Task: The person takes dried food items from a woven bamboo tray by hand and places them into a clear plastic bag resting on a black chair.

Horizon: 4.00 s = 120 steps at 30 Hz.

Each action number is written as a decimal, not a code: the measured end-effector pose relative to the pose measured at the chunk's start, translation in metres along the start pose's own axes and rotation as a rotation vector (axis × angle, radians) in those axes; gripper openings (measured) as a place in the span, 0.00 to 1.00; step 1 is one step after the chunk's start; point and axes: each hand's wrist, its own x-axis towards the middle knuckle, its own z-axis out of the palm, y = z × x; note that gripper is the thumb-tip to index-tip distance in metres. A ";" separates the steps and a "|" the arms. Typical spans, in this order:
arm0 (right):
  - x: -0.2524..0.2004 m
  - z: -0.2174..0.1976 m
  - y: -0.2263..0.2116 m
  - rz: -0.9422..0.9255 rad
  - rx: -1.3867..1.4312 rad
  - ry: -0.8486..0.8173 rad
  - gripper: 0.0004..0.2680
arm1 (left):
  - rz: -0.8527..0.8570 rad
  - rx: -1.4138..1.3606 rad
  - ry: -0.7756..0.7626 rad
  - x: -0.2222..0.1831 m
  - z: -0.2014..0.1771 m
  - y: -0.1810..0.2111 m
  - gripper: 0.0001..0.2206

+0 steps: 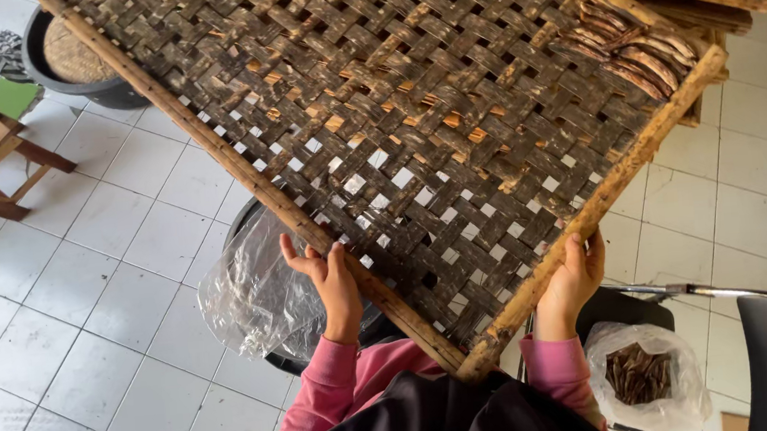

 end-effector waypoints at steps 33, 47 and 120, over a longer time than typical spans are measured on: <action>0.239 0.053 -0.057 -0.753 -1.590 -0.193 0.08 | -0.825 -0.436 -0.677 0.009 0.370 -0.131 0.21; 0.229 0.066 -0.050 -0.788 -1.047 -0.282 0.05 | -0.765 -0.822 -0.792 0.005 0.385 -0.153 0.25; 0.282 0.130 -0.059 -0.509 -1.104 -0.489 0.03 | -0.898 -1.049 -0.685 -0.002 0.368 -0.110 0.38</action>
